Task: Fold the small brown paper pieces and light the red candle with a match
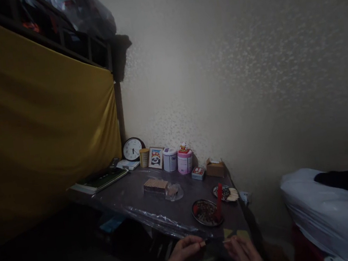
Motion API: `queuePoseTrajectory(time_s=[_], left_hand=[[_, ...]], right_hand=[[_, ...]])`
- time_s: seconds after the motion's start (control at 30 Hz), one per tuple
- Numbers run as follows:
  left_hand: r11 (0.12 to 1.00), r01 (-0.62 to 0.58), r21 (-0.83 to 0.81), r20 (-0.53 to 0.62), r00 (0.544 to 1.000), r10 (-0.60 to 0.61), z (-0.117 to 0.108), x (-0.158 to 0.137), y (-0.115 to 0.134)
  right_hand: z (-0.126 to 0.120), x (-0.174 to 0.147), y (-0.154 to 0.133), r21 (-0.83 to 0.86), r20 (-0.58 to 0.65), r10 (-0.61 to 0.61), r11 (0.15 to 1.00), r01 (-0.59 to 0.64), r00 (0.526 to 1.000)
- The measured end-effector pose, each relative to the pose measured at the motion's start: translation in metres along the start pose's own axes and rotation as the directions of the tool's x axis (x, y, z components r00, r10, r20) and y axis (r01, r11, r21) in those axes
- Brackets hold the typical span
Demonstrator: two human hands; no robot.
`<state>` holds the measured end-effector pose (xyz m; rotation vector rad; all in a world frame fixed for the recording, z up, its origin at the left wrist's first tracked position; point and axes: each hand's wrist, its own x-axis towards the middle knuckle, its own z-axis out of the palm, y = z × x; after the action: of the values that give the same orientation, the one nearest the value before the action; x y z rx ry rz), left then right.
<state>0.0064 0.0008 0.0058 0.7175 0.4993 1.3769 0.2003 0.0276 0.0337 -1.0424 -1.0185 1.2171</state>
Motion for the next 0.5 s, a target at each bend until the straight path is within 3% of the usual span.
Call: queuePoseTrajectory(time_s=[0.13,0.23,0.3,0.4,0.5], left_hand=[[0.998,-0.016,-0.054,-0.001,1.0,0.016,0.0,0.0,0.002],[0.995,-0.029,-0.091,-0.004,1.0,0.029,0.001,0.0,0.004],[0.994,-0.038,-0.102,-0.009,0.999,0.037,0.002,-0.001,0.004],[0.994,-0.054,-0.097,0.012,0.998,0.055,0.005,-0.003,0.004],[0.993,-0.058,-0.106,0.015,0.998,0.06,0.006,-0.002,0.003]], right_hand=[[0.015,-0.001,-0.017,-0.085,-0.033,-0.149,0.986,0.146,0.988],[0.027,-0.004,-0.022,-0.195,-0.021,-0.298,0.937,0.288,0.954],[0.031,-0.006,-0.016,-0.275,0.013,-0.434,0.864,0.421,0.901],[0.033,-0.01,0.004,-0.402,0.116,-0.623,0.683,0.61,0.774],[0.034,-0.015,0.025,-0.506,0.141,-0.72,0.537,0.675,0.68]])
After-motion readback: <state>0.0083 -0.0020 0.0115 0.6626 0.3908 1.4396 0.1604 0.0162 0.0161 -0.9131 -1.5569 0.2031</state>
